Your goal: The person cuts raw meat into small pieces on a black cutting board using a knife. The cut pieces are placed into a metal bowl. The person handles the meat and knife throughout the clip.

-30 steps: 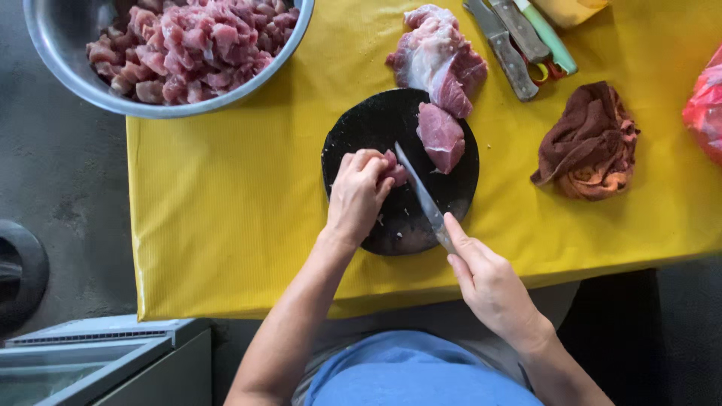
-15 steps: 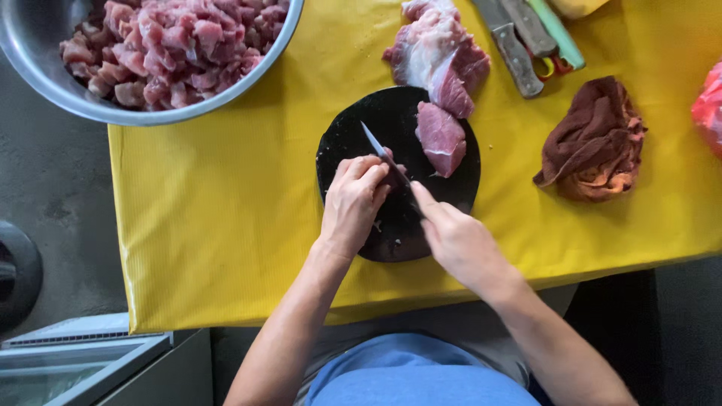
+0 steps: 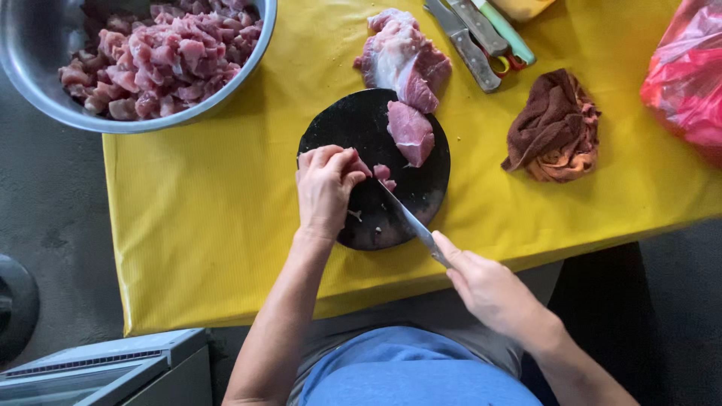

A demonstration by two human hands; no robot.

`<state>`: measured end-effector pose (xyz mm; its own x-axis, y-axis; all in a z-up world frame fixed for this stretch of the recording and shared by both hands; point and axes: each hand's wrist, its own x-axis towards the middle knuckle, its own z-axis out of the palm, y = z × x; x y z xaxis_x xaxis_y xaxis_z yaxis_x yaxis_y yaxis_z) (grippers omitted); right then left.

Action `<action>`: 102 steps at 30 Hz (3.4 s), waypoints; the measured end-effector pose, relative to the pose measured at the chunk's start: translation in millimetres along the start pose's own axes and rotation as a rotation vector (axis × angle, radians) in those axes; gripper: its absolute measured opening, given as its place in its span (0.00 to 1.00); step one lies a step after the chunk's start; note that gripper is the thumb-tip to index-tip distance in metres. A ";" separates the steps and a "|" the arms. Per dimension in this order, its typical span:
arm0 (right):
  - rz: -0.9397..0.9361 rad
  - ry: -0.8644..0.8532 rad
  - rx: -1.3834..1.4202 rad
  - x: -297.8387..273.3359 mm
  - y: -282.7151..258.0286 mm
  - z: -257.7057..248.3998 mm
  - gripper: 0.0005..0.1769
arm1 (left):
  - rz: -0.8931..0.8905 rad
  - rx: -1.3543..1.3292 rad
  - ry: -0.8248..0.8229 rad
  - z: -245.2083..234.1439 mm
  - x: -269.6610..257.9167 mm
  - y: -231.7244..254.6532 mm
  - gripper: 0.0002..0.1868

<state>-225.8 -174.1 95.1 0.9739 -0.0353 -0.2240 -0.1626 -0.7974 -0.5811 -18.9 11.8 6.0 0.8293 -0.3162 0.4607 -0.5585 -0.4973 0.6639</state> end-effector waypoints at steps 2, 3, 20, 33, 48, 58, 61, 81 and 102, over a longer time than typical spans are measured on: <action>-0.009 0.025 0.028 6.5 -0.1 -1.8 0.35 | 0.022 -0.002 0.017 -7.8 -0.2 -2.5 0.33; -0.038 0.066 0.019 11.0 -2.0 -1.4 0.34 | -0.003 -0.026 0.011 -10.6 -2.4 -2.5 0.34; -0.101 0.017 -0.314 100.4 -26.7 18.1 0.34 | -0.029 -0.127 -0.090 -7.5 -0.9 -6.2 0.12; -0.170 -0.009 0.070 24.6 2.1 -0.2 0.36 | -0.100 -0.094 -0.038 -8.6 -2.1 -0.1 0.19; -0.072 -0.002 -0.115 65.3 -31.0 7.8 0.36 | -0.064 -0.046 -0.036 -9.3 -7.1 -4.0 0.16; -0.085 0.028 -0.074 84.2 -25.1 31.5 0.35 | -0.141 -0.059 -0.006 -8.7 -9.2 1.8 0.12; -0.009 -0.028 -0.050 51.0 -19.7 19.7 0.35 | -0.148 -0.034 -0.021 -10.2 -8.7 0.3 0.12; -0.172 -0.010 0.079 67.5 -34.0 8.9 0.35 | -0.083 -0.104 -0.067 -16.2 -17.8 -10.9 0.15; -0.114 0.008 0.020 27.9 -21.5 11.5 0.36 | -0.306 -0.209 -0.066 -38.6 -29.0 -1.9 0.32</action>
<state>-196.9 -151.0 92.4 0.9875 0.0496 -0.1496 -0.0541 -0.7847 -0.6176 -42.6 53.1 14.1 0.9540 -0.2335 0.1883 -0.2712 -0.4030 0.8741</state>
